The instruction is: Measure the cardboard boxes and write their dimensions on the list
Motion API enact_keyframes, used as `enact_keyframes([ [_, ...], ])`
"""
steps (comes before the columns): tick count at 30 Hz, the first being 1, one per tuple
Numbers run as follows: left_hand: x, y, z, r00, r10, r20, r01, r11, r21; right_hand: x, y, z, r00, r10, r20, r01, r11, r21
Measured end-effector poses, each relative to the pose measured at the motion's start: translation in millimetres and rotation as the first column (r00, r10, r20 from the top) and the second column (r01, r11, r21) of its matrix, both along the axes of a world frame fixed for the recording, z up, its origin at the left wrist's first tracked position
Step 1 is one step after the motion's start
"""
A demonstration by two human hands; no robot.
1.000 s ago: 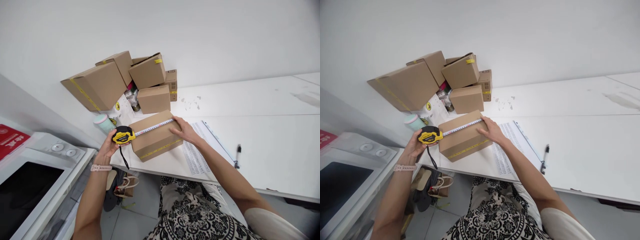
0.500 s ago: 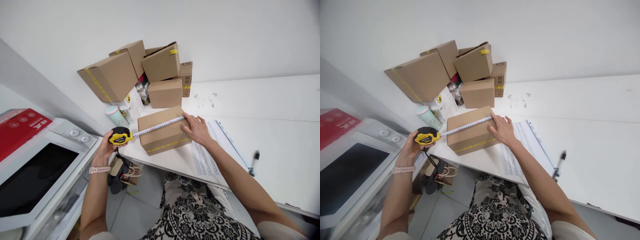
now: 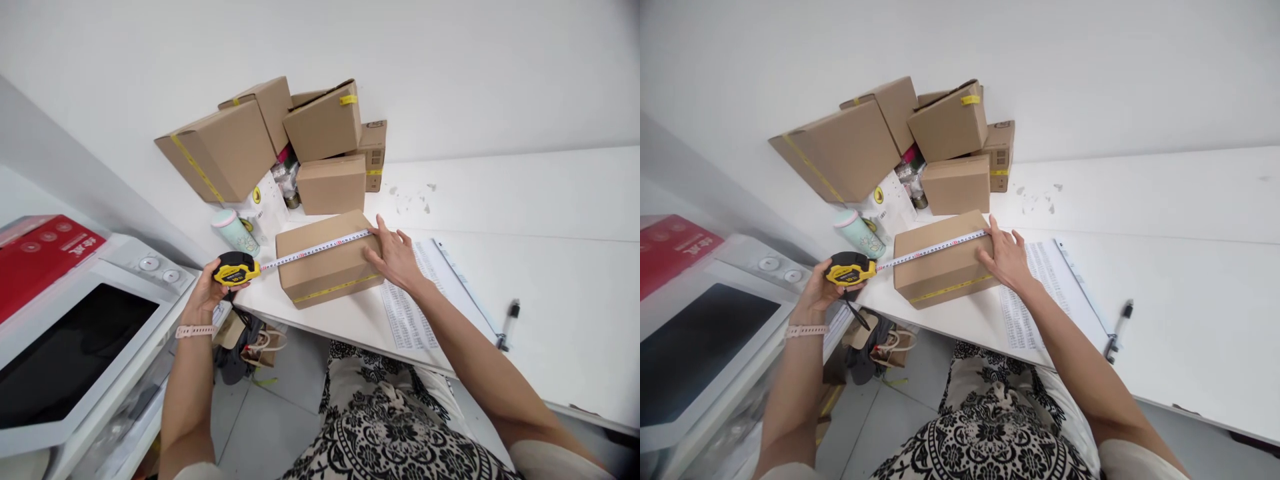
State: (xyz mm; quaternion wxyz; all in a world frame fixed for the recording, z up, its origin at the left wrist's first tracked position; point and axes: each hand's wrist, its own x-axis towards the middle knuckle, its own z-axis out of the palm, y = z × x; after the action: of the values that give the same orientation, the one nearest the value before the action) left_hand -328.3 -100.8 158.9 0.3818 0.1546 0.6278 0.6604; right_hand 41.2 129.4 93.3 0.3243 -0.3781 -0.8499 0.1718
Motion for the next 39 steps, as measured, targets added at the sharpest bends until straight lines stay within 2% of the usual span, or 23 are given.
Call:
enact_keyframes([
  [9, -4, 2, -0.8, 1.0, -0.001, -0.018, 0.001, 1.0, 0.016, 0, 0, 0.1, 1.0, -0.004, 0.012, 0.004, 0.999, 0.035],
  [19, 6, 6, 4.9, 1.0, 0.018, -0.007, -0.018, 1.0, -0.006, 0, -2, 1.1, 1.0, 0.002, -0.016, -0.002, 1.0, 0.002],
  [22, 15, -4, 9.0, 0.998, 0.05, -0.038, -0.049, 0.999, 0.024, 2, -1, -0.1, 0.999, 0.019, -0.049, -0.02, 0.999, -0.037],
  [24, 27, -21, 12.2, 0.997, 0.026, -0.07, -0.021, 0.998, 0.065, 5, 3, 2.5, 0.994, 0.025, -0.108, -0.032, 0.997, -0.071],
  [26, 44, -43, 14.4, 0.993, -0.074, -0.09, 0.082, 0.992, 0.095, 6, 10, 10.4, 0.976, 0.018, -0.217, -0.034, 0.997, -0.068],
  [28, 69, -65, 13.3, 0.961, -0.274, -0.045, 0.277, 0.956, 0.092, 5, 21, 22.9, 0.943, 0.018, -0.331, -0.025, 1.0, -0.015],
  [30, 101, -80, 6.7, 0.867, -0.497, 0.035, 0.489, 0.862, 0.134, -3, 33, 36.7, 0.919, 0.049, -0.392, -0.031, 0.998, 0.053],
  [32, 138, -87, -6.1, 0.743, -0.661, 0.109, 0.637, 0.747, 0.189, -15, 43, 47.1, 0.908, 0.117, -0.402, -0.088, 0.992, 0.09],
  [35, 192, -80, -30.4, 0.546, -0.808, 0.221, 0.75, 0.589, 0.301, -39, 52, 52.0, 0.896, 0.222, -0.385, -0.217, 0.975, 0.056],
  [36, 209, -75, -37.1, 0.522, -0.818, 0.243, 0.743, 0.575, 0.341, -47, 55, 51.2, 0.893, 0.244, -0.379, -0.254, 0.967, 0.024],
  [37, 225, -68, -42.0, 0.523, -0.809, 0.267, 0.728, 0.588, 0.353, -56, 57, 49.8, 0.892, 0.259, -0.372, -0.284, 0.959, -0.013],
  [39, 254, -53, -45.7, 0.57, -0.765, 0.298, 0.681, 0.644, 0.35, -71, 63, 46.5, 0.894, 0.279, -0.351, -0.328, 0.941, -0.086],
])
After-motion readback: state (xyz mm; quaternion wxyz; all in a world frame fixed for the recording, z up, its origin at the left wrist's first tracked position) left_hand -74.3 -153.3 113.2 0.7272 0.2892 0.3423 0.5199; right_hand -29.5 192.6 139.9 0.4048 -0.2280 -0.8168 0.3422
